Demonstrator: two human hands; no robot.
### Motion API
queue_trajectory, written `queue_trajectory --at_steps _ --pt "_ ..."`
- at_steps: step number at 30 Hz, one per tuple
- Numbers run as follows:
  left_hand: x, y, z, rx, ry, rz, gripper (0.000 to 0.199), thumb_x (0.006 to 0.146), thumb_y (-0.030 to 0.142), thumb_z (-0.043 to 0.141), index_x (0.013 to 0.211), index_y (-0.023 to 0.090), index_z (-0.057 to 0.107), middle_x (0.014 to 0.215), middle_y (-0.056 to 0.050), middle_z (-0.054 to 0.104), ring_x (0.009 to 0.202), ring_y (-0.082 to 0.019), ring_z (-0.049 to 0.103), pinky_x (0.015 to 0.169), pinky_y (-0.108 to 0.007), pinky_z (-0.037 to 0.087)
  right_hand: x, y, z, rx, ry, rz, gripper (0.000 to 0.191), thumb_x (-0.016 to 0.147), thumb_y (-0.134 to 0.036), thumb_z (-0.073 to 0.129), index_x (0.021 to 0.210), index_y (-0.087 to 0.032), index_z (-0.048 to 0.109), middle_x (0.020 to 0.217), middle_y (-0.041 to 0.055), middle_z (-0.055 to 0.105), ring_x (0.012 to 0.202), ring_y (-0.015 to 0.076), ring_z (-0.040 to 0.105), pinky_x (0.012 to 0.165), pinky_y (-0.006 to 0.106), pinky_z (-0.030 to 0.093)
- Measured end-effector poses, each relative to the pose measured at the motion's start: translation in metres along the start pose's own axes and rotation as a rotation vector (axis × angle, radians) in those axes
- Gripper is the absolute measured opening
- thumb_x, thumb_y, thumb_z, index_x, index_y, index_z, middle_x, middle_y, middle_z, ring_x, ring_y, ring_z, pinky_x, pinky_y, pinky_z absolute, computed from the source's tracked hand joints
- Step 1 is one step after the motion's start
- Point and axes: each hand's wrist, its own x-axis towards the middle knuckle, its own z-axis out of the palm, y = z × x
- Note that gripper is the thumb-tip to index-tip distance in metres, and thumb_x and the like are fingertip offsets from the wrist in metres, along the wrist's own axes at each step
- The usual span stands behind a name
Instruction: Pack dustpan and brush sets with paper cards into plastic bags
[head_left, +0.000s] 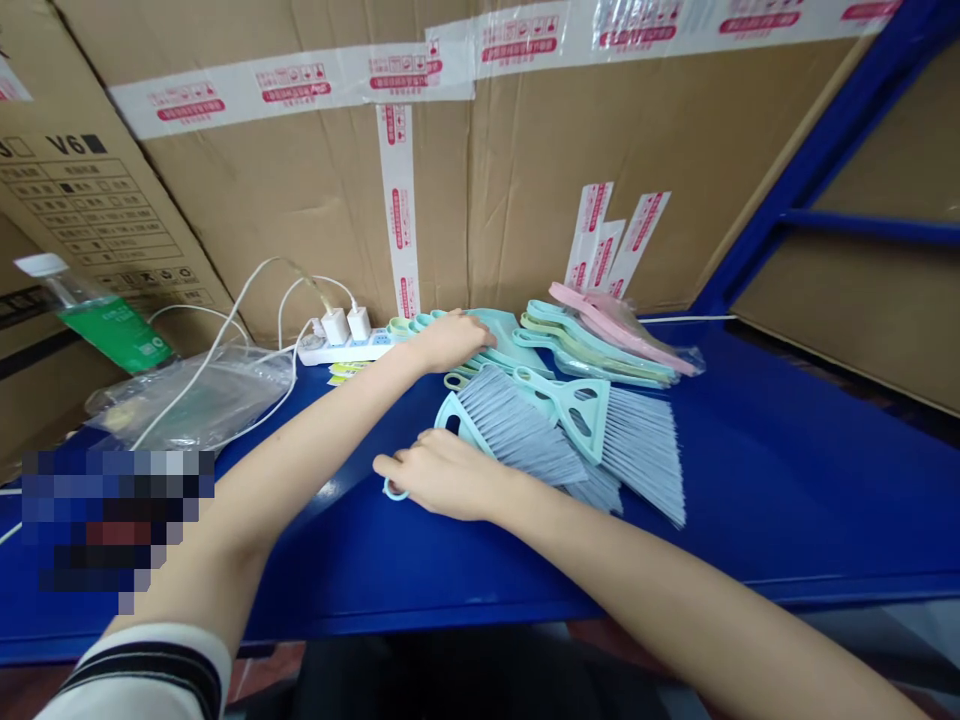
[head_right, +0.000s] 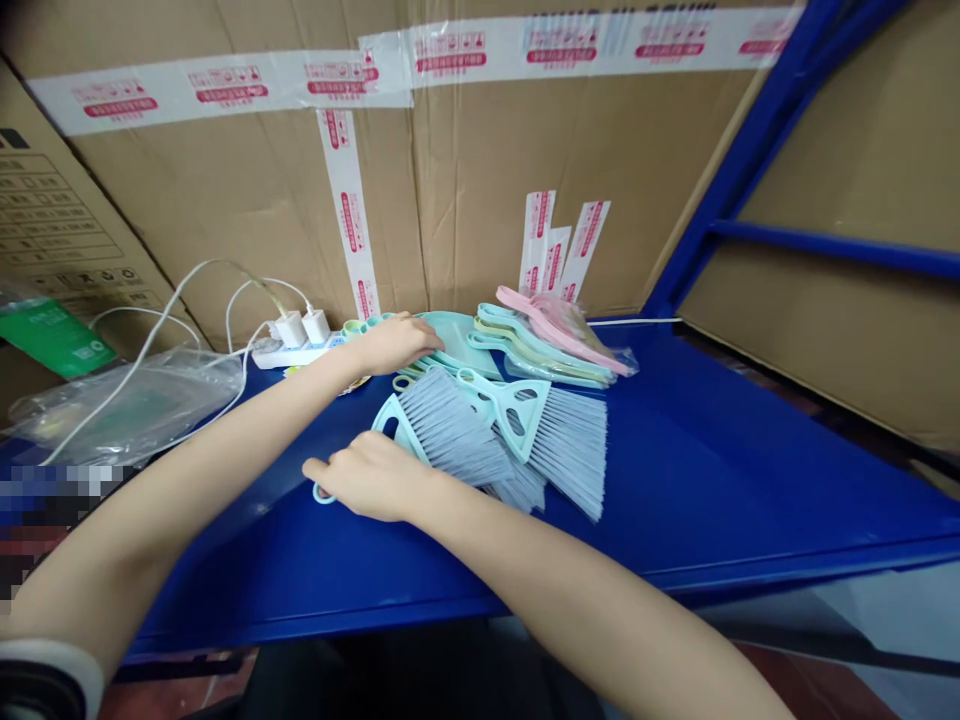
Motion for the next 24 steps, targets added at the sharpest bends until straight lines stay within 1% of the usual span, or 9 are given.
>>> queue_trajectory --at_steps 2,4,6,8,10,12,17,21,24 --pt "0.005 0.000 -0.003 0.016 -0.010 0.013 0.020 0.091 0.014 0.051 0.087 0.018 0.070 0.086 -0.003 0.073 0.084 -0.017 0.066 0.075 -0.029 0.042 0.000 -0.001 -0.001 -0.017 -0.003 -0.001 0.025 0.094 -0.010 0.044 0.118 -0.013 0.052 0.091 0.0077 0.073 0.086 0.0228 0.071 0.060 0.033 0.040" --pt "0.005 -0.001 -0.007 0.041 -0.011 0.006 0.017 0.090 0.012 0.054 0.084 0.016 0.069 0.082 -0.005 0.072 0.082 -0.018 0.067 0.076 -0.030 0.041 0.000 -0.002 -0.002 -0.032 -0.001 -0.005 0.026 0.094 -0.008 0.043 0.118 -0.013 0.052 0.090 0.0077 0.073 0.085 0.0227 0.071 0.060 0.033 0.040" --pt "-0.002 -0.001 -0.011 0.075 -0.008 -0.006 0.016 0.089 0.009 0.054 0.085 0.014 0.069 0.082 -0.007 0.071 0.084 -0.020 0.066 0.077 -0.032 0.041 0.000 -0.003 -0.003 -0.040 -0.001 -0.012 0.025 0.095 -0.009 0.042 0.117 -0.013 0.052 0.090 0.0078 0.073 0.085 0.0226 0.070 0.060 0.033 0.040" --pt "-0.014 -0.004 -0.016 0.149 0.005 -0.005 0.016 0.089 0.008 0.054 0.086 0.013 0.068 0.080 -0.007 0.070 0.083 -0.020 0.066 0.076 -0.032 0.041 -0.001 -0.004 -0.004 -0.045 0.002 -0.014 0.022 0.095 -0.010 0.042 0.114 -0.014 0.054 0.090 0.0078 0.073 0.084 0.0220 0.070 0.061 0.033 0.040" --pt "-0.033 -0.008 -0.021 0.236 0.051 -0.020 0.017 0.090 0.008 0.051 0.088 0.014 0.067 0.080 -0.006 0.069 0.081 -0.020 0.065 0.074 -0.032 0.042 -0.002 -0.005 -0.006 -0.052 0.008 -0.013 0.020 0.096 -0.011 0.043 0.111 -0.014 0.055 0.089 0.0077 0.073 0.084 0.0213 0.070 0.064 0.033 0.040" --pt "-0.057 -0.013 -0.026 0.275 0.068 -0.046 0.020 0.091 0.009 0.047 0.088 0.015 0.066 0.079 -0.006 0.068 0.080 -0.021 0.064 0.073 -0.032 0.043 -0.002 -0.006 -0.008 -0.060 0.017 -0.018 0.019 0.096 -0.011 0.043 0.108 -0.014 0.056 0.089 0.0075 0.073 0.083 0.0204 0.069 0.065 0.033 0.039" --pt "-0.128 -0.015 -0.038 0.235 0.052 -0.147 0.026 0.094 0.014 0.040 0.090 0.018 0.066 0.082 -0.007 0.068 0.079 -0.022 0.063 0.073 -0.035 0.046 -0.004 -0.013 -0.011 -0.092 0.086 -0.055 0.016 0.096 -0.012 0.045 0.101 -0.016 0.060 0.082 0.0056 0.072 0.075 0.0183 0.067 0.064 0.032 0.037" --pt "-0.173 -0.003 -0.034 0.148 0.045 -0.124 0.033 0.094 0.014 0.036 0.089 0.019 0.067 0.084 -0.007 0.070 0.077 -0.019 0.063 0.073 -0.034 0.047 -0.008 -0.016 -0.012 -0.144 0.211 -0.085 0.017 0.097 -0.016 0.046 0.092 -0.018 0.062 0.070 0.0024 0.069 0.064 0.0160 0.061 0.059 0.031 0.033" --pt "-0.192 0.009 -0.029 0.128 0.076 -0.061 0.036 0.096 0.013 0.032 0.090 0.019 0.068 0.084 -0.006 0.072 0.077 -0.019 0.063 0.073 -0.034 0.047 -0.011 -0.013 -0.010 -0.186 0.380 -0.112 0.022 0.098 -0.019 0.044 0.085 -0.019 0.063 0.063 0.0004 0.065 0.059 0.0151 0.057 0.057 0.031 0.030"
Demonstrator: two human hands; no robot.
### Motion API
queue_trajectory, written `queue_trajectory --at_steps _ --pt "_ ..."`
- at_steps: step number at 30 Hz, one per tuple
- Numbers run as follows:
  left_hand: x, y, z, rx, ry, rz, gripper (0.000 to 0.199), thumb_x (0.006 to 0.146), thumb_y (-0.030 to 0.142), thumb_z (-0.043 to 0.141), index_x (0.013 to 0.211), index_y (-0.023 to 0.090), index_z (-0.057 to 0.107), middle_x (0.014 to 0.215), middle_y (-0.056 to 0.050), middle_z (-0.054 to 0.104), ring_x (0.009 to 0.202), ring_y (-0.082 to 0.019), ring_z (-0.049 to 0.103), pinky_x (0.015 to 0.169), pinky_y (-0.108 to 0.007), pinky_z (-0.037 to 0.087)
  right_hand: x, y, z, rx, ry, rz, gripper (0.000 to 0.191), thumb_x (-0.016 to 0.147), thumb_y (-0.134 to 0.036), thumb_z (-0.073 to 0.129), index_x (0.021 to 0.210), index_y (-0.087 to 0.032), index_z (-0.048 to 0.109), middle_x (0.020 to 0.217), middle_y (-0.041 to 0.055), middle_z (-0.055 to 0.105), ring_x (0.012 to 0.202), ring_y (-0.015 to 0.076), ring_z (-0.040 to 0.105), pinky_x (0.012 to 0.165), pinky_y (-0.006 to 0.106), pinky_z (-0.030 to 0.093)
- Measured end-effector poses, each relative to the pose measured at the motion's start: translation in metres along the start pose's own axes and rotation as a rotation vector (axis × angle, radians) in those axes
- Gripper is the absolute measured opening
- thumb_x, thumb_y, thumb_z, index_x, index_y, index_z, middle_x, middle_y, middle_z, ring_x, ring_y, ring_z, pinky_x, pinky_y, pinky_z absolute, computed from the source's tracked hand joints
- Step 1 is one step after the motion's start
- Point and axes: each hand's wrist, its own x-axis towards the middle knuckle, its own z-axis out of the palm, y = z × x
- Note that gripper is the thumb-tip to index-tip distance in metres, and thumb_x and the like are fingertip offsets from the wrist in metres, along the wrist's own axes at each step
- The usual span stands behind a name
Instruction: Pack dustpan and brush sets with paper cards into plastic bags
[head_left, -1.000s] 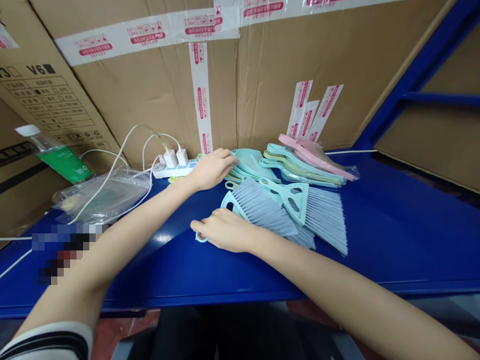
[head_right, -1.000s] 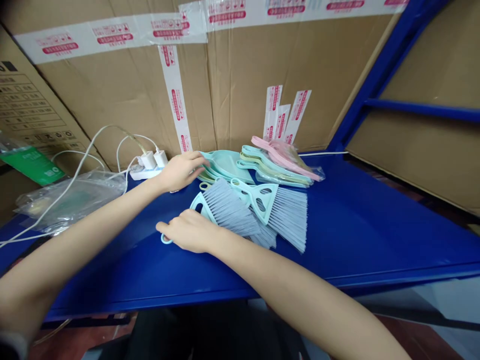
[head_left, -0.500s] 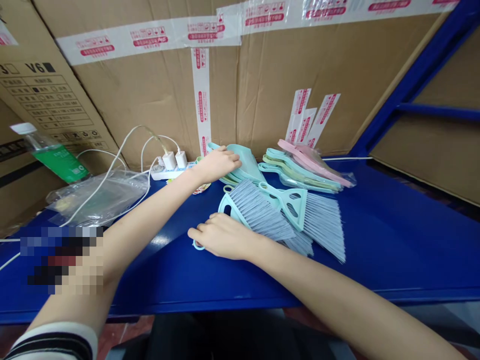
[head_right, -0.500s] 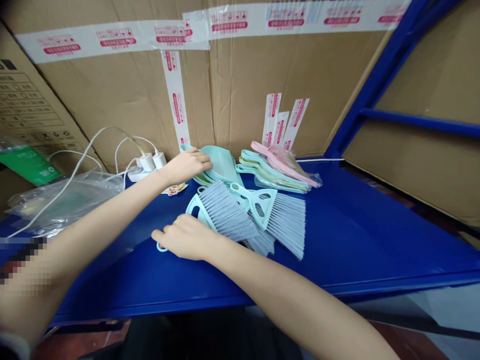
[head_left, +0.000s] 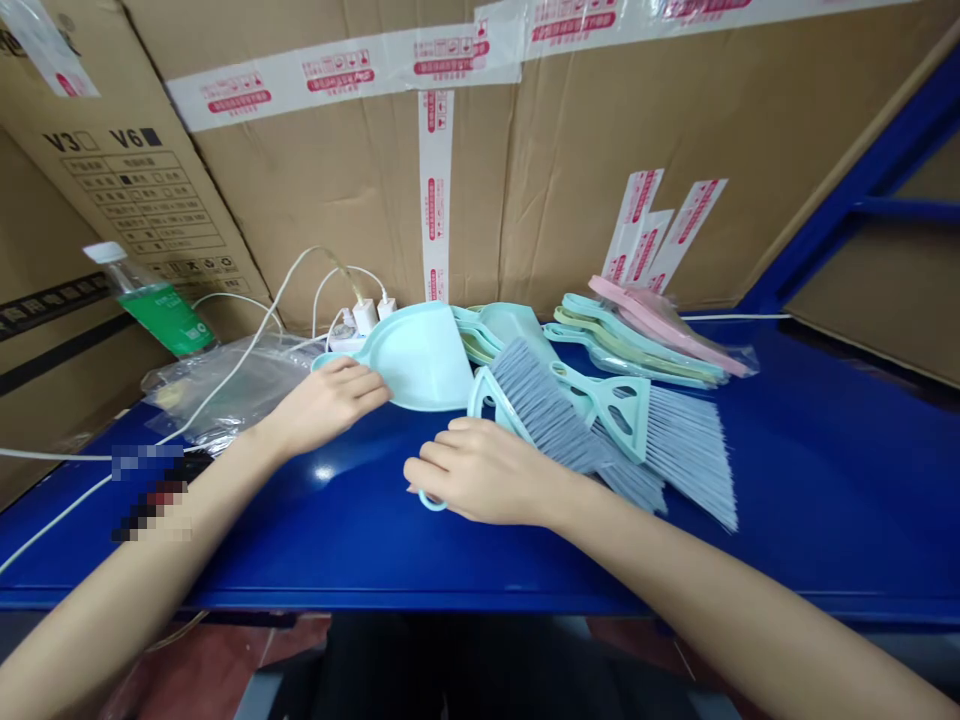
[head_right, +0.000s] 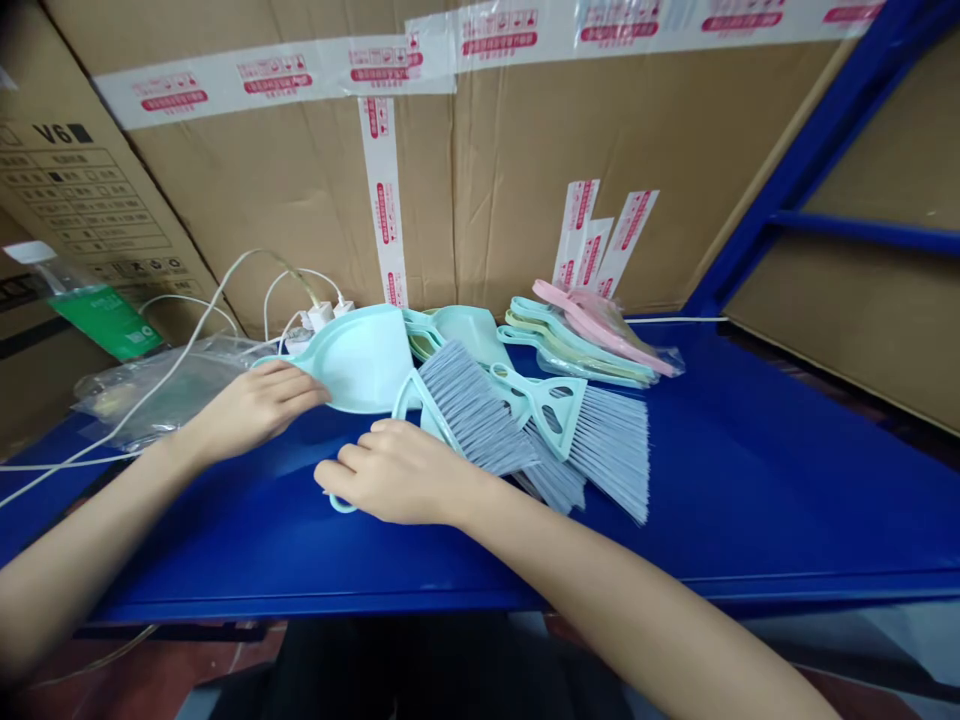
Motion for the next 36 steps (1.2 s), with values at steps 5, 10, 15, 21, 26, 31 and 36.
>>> queue_trajectory --at_steps 5,10,15,21,26,31,36 --pt "-0.007 0.018 -0.006 -0.009 0.054 0.059 0.034 0.098 0.013 0.034 0.088 0.017 0.067 0.082 -0.004 0.072 0.075 -0.018 0.063 0.072 -0.032 0.046 -0.004 0.003 0.005 -0.035 0.231 0.010 0.030 0.099 -0.015 0.038 0.081 -0.018 0.062 0.058 -0.0016 0.059 0.057 0.0140 0.052 0.058 0.030 0.029" --pt "-0.003 0.037 -0.012 -0.004 0.114 0.167 0.033 0.096 0.009 0.040 0.075 0.017 0.063 0.077 -0.002 0.069 0.067 -0.016 0.060 0.068 -0.030 0.045 -0.004 0.006 0.004 0.051 0.203 0.038 0.026 0.095 -0.012 0.038 0.083 -0.017 0.061 0.063 -0.0002 0.058 0.061 0.0149 0.051 0.061 0.030 0.032" --pt "-0.005 0.048 -0.010 -0.065 0.112 0.176 0.027 0.090 0.006 0.051 0.068 0.018 0.060 0.067 0.000 0.065 0.063 -0.016 0.057 0.063 -0.031 0.043 -0.006 0.005 -0.001 0.306 0.159 0.057 0.029 0.084 -0.011 0.045 0.112 -0.011 0.055 0.087 0.0079 0.062 0.081 0.0195 0.054 0.071 0.033 0.041" --pt "-0.009 0.049 -0.015 -0.365 -0.061 0.155 0.022 0.091 0.011 0.050 0.077 0.020 0.065 0.074 0.001 0.068 0.068 -0.014 0.059 0.066 -0.031 0.041 -0.004 0.004 0.001 0.472 0.151 0.119 0.025 0.090 -0.018 0.046 0.113 -0.012 0.052 0.096 0.0103 0.062 0.089 0.0215 0.055 0.079 0.037 0.046" --pt "-0.012 0.048 -0.023 -0.616 -0.119 0.144 0.023 0.093 0.016 0.050 0.078 0.020 0.066 0.075 0.000 0.070 0.072 -0.015 0.062 0.067 -0.031 0.041 0.003 0.000 0.007 0.481 0.119 0.247 0.016 0.096 -0.023 0.044 0.107 -0.016 0.053 0.101 0.0110 0.065 0.095 0.0223 0.058 0.080 0.038 0.045" --pt "-0.016 0.031 -0.030 -0.784 -0.079 0.011 0.030 0.095 0.031 0.052 0.070 0.019 0.062 0.065 0.002 0.065 0.062 -0.011 0.058 0.062 -0.024 0.040 0.008 -0.010 0.011 0.511 0.153 0.402 0.016 0.091 -0.031 0.060 0.100 -0.019 0.058 0.096 0.0061 0.071 0.089 0.0210 0.064 0.081 0.035 0.042" --pt "-0.013 0.024 -0.018 -0.430 -0.148 -0.302 0.039 0.098 0.034 0.038 0.069 0.018 0.058 0.065 -0.002 0.060 0.060 -0.015 0.056 0.055 -0.026 0.035 0.011 -0.015 0.017 0.553 0.150 0.464 0.018 0.082 -0.036 0.071 0.091 -0.022 0.064 0.085 0.0007 0.073 0.075 0.0173 0.065 0.071 0.030 0.041"
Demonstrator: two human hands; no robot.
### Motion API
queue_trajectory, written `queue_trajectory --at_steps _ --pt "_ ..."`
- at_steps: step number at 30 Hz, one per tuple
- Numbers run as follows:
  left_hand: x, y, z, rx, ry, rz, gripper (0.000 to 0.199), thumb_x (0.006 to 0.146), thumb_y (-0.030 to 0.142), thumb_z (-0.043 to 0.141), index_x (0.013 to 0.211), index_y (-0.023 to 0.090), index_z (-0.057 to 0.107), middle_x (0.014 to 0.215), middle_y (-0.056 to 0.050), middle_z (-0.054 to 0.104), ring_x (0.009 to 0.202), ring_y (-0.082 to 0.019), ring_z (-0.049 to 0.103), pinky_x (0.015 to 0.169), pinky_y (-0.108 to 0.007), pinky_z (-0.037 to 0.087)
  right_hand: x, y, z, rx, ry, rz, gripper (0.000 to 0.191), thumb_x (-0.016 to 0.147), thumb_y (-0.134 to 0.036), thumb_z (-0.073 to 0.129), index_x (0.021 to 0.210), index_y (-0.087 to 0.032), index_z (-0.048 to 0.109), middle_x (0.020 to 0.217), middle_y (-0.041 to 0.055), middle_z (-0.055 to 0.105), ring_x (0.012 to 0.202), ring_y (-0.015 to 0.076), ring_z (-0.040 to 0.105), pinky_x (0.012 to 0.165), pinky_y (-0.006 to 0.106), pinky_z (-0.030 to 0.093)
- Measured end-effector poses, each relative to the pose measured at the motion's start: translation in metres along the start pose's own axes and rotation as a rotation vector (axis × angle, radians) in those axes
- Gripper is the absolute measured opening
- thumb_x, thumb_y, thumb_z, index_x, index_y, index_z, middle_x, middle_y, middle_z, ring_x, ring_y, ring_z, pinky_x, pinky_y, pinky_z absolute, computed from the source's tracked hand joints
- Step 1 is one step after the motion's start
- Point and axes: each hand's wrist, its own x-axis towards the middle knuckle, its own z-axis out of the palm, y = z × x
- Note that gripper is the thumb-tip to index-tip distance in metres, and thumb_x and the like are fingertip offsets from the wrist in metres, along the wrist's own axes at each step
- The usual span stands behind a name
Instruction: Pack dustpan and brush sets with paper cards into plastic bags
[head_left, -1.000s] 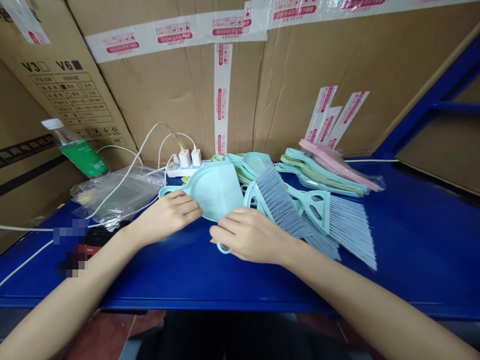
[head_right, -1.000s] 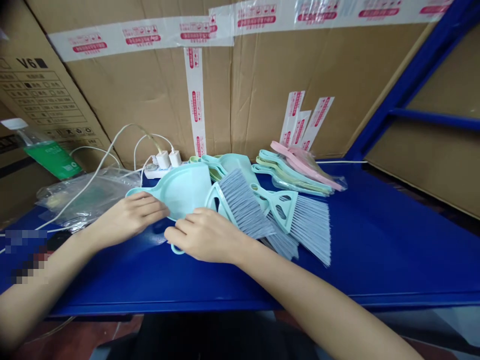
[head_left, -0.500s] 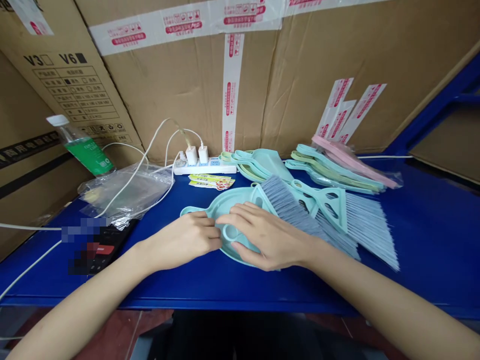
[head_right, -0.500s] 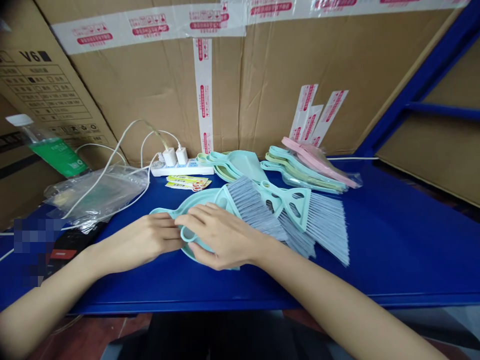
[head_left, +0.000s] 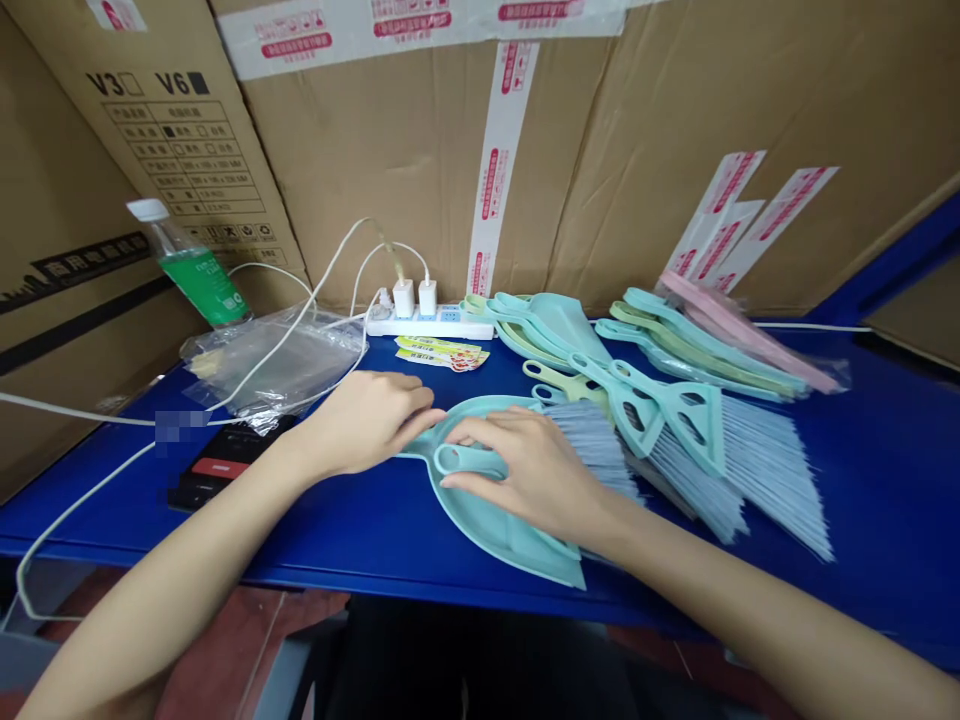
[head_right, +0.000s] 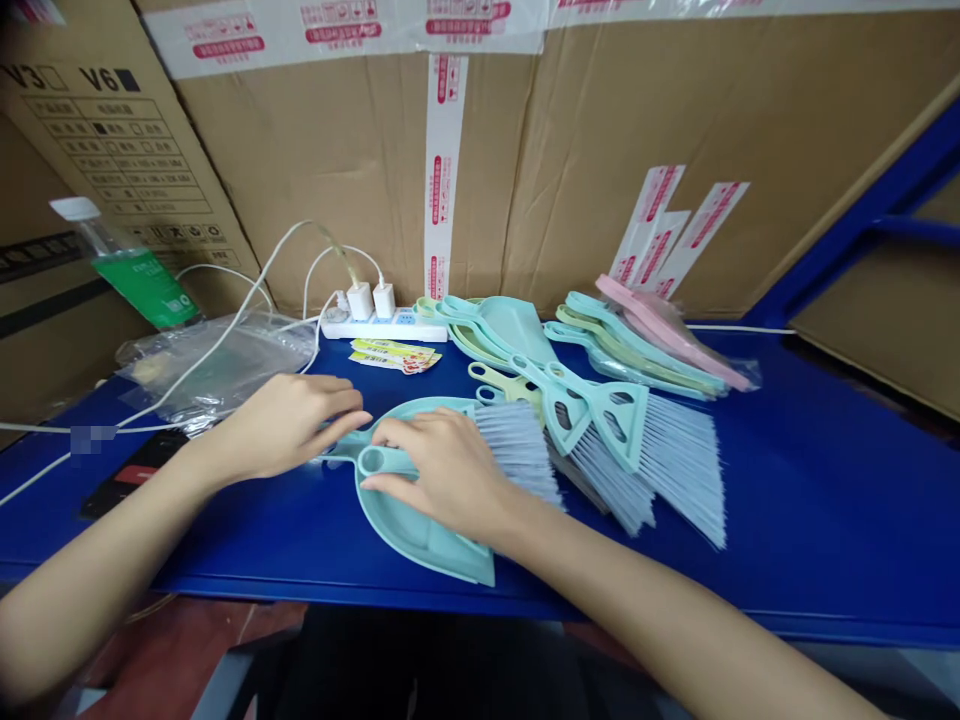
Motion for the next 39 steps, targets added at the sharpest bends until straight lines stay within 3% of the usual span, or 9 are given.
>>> queue_trajectory --at_steps 6,8,11,15,19,23,27,33,39 --pt "0.009 0.003 0.020 -0.230 -0.145 -0.115 0.044 0.099 0.035 0.025 0.069 0.020 0.053 0.066 0.000 0.061 0.063 -0.016 0.057 0.059 -0.027 0.035 0.008 0.003 0.009 0.123 -0.017 0.079 0.015 0.078 -0.031 0.075 0.083 -0.019 0.067 0.080 0.0010 0.070 0.073 0.0160 0.062 0.064 0.027 0.042" --pt "0.010 0.001 0.022 -0.345 -0.165 -0.149 0.043 0.099 0.039 0.025 0.067 0.020 0.048 0.061 0.002 0.055 0.058 -0.014 0.053 0.058 -0.026 0.033 0.007 0.005 0.004 0.172 -0.047 0.018 0.011 0.085 -0.028 0.068 0.090 -0.019 0.067 0.088 0.0030 0.071 0.083 0.0173 0.063 0.073 0.030 0.046" --pt "0.010 -0.004 0.023 -0.464 -0.203 -0.149 0.041 0.096 0.045 0.029 0.067 0.020 0.046 0.057 0.004 0.047 0.054 -0.012 0.046 0.056 -0.025 0.030 0.001 0.010 -0.009 0.157 -0.136 -0.149 0.021 0.091 -0.027 0.058 0.110 -0.017 0.064 0.108 0.0078 0.069 0.104 0.0199 0.059 0.092 0.037 0.043" --pt "0.010 -0.008 0.023 -0.558 -0.249 -0.126 0.039 0.094 0.049 0.034 0.071 0.020 0.048 0.056 0.006 0.041 0.053 -0.011 0.042 0.054 -0.024 0.029 -0.004 0.020 -0.020 0.042 -0.218 -0.243 0.031 0.089 -0.026 0.057 0.118 -0.018 0.060 0.121 0.0106 0.064 0.116 0.0242 0.052 0.100 0.045 0.038" --pt "0.011 -0.006 0.025 -0.632 -0.238 -0.111 0.040 0.094 0.047 0.032 0.069 0.020 0.044 0.058 0.006 0.040 0.054 -0.010 0.040 0.056 -0.024 0.031 -0.002 0.020 -0.010 0.082 -0.196 -0.187 0.026 0.089 -0.024 0.055 0.113 -0.017 0.059 0.110 0.0096 0.064 0.106 0.0219 0.054 0.094 0.041 0.041" --pt "0.012 -0.005 0.026 -0.659 -0.244 -0.119 0.040 0.095 0.044 0.027 0.073 0.019 0.048 0.064 0.004 0.047 0.060 -0.012 0.044 0.062 -0.026 0.035 0.004 0.013 0.004 0.100 -0.065 -0.167 0.014 0.095 -0.026 0.046 0.098 -0.017 0.056 0.096 0.0081 0.062 0.090 0.0204 0.052 0.082 0.038 0.043" --pt "0.011 -0.006 0.026 -0.680 -0.275 -0.121 0.037 0.094 0.044 0.033 0.081 0.017 0.055 0.069 0.003 0.052 0.064 -0.012 0.047 0.063 -0.025 0.036 0.004 0.013 0.004 0.119 -0.007 -0.175 0.016 0.098 -0.027 0.040 0.093 -0.019 0.053 0.091 0.0066 0.060 0.085 0.0199 0.050 0.079 0.037 0.043" --pt "0.011 -0.011 0.024 -0.747 -0.313 -0.076 0.035 0.091 0.042 0.041 0.087 0.014 0.061 0.068 0.004 0.051 0.063 -0.010 0.042 0.060 -0.022 0.035 -0.003 0.025 -0.011 -0.016 -0.136 -0.226 0.031 0.096 -0.035 0.047 0.115 -0.013 0.056 0.110 0.0149 0.059 0.103 0.0261 0.050 0.089 0.044 0.045" --pt "0.008 -0.018 0.020 -0.717 -0.347 -0.027 0.033 0.094 0.036 0.040 0.097 0.013 0.063 0.073 0.002 0.056 0.064 -0.010 0.045 0.062 -0.022 0.037 -0.004 0.027 -0.007 -0.021 -0.264 -0.173 0.050 0.096 -0.046 0.044 0.134 -0.014 0.048 0.135 0.0199 0.051 0.129 0.0308 0.041 0.102 0.055 0.039"
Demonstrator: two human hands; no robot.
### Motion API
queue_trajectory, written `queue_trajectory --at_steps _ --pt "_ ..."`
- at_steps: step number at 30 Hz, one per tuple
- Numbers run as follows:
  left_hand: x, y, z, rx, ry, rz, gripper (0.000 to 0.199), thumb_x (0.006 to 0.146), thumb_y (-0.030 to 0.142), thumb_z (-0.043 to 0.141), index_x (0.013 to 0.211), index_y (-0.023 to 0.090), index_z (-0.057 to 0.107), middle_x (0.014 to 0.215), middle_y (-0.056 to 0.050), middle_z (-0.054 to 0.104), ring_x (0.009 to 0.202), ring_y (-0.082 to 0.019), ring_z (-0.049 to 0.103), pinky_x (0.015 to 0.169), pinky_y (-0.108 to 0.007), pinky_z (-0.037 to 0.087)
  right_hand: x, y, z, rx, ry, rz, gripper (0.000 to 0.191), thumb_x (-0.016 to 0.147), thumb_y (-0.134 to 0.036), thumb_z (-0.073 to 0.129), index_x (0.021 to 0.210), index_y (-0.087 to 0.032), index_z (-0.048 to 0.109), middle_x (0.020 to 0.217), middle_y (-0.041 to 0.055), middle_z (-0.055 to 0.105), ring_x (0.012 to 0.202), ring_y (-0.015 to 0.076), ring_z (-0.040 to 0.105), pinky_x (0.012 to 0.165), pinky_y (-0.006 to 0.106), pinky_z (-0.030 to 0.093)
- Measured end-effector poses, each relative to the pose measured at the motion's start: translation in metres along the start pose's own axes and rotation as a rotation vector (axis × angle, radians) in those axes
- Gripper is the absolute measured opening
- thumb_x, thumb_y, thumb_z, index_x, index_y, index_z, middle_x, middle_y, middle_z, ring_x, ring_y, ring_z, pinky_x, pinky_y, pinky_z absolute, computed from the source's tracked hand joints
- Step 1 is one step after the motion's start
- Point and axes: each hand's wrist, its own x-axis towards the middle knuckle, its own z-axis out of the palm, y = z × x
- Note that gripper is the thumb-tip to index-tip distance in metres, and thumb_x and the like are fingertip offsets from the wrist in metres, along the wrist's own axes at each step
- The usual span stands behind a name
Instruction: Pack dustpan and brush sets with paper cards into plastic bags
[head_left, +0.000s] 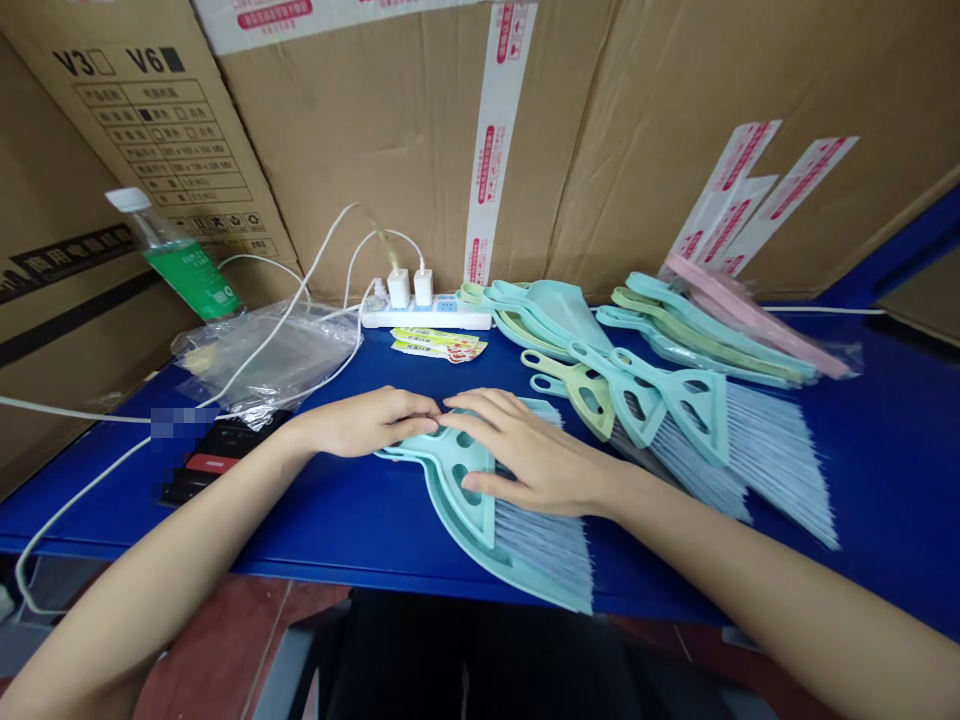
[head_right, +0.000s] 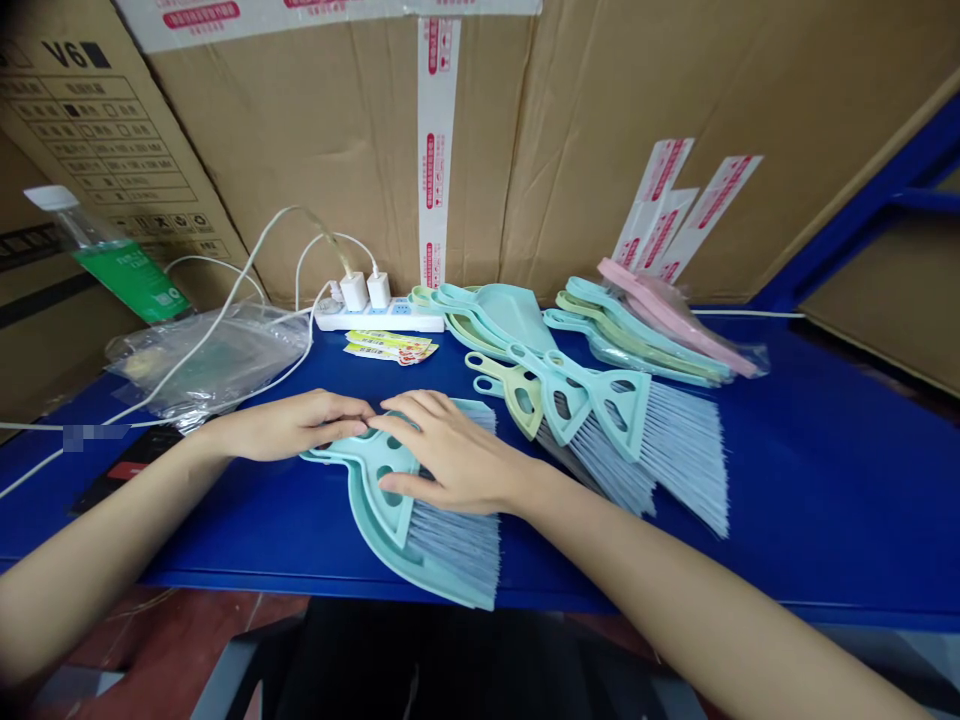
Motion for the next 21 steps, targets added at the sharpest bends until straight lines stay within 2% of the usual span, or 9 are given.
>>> queue_trajectory --at_steps 3,6,8,11,18,21 --pt "0.000 -0.002 0.001 0.016 0.004 0.001 0.035 0.095 0.038 0.038 0.097 0.013 0.063 0.076 0.001 0.059 0.064 -0.010 0.047 0.062 -0.022 0.039 0.001 0.001 0.005 -0.009 -0.050 0.033 0.057 0.096 -0.049 0.040 0.140 -0.012 0.043 0.146 0.0215 0.043 0.139 0.0326 0.032 0.109 0.060 0.030" --pt "0.002 -0.005 0.005 -0.063 -0.012 -0.015 0.036 0.094 0.043 0.042 0.102 0.013 0.061 0.076 0.001 0.060 0.061 -0.010 0.051 0.059 -0.023 0.042 0.004 0.001 0.008 0.000 -0.065 0.037 0.064 0.097 -0.052 0.037 0.144 -0.008 0.038 0.148 0.0227 0.041 0.141 0.0316 0.030 0.114 0.060 0.023" --pt "0.003 -0.006 0.008 -0.162 -0.042 -0.034 0.036 0.092 0.044 0.048 0.108 0.013 0.058 0.073 0.002 0.059 0.057 -0.010 0.052 0.055 -0.022 0.042 0.005 0.001 0.009 0.005 -0.057 0.042 0.064 0.098 -0.051 0.035 0.145 -0.008 0.037 0.147 0.0217 0.043 0.141 0.0301 0.031 0.114 0.059 0.022" --pt "0.004 -0.008 0.011 -0.256 -0.059 -0.052 0.035 0.089 0.044 0.053 0.107 0.014 0.057 0.069 0.005 0.056 0.053 -0.008 0.051 0.050 -0.021 0.042 0.005 0.001 0.006 -0.003 -0.068 0.052 0.062 0.098 -0.050 0.036 0.146 -0.011 0.037 0.149 0.0203 0.042 0.142 0.0298 0.029 0.114 0.059 0.022" --pt "0.004 -0.010 0.011 -0.311 -0.061 -0.097 0.038 0.087 0.047 0.056 0.106 0.014 0.056 0.072 0.003 0.058 0.053 -0.008 0.051 0.049 -0.021 0.043 0.003 0.001 0.002 -0.024 -0.118 0.083 0.063 0.096 -0.051 0.040 0.150 -0.020 0.032 0.155 0.0183 0.034 0.145 0.0299 0.023 0.114 0.062 0.018" --pt "0.004 -0.009 0.010 -0.305 -0.070 -0.079 0.036 0.088 0.048 0.055 0.101 0.014 0.055 0.072 0.004 0.057 0.051 -0.007 0.051 0.049 -0.020 0.043 0.004 0.001 0.002 -0.017 -0.137 0.089 0.065 0.097 -0.051 0.040 0.151 -0.017 0.031 0.156 0.0192 0.031 0.146 0.0298 0.020 0.115 0.061 0.016"
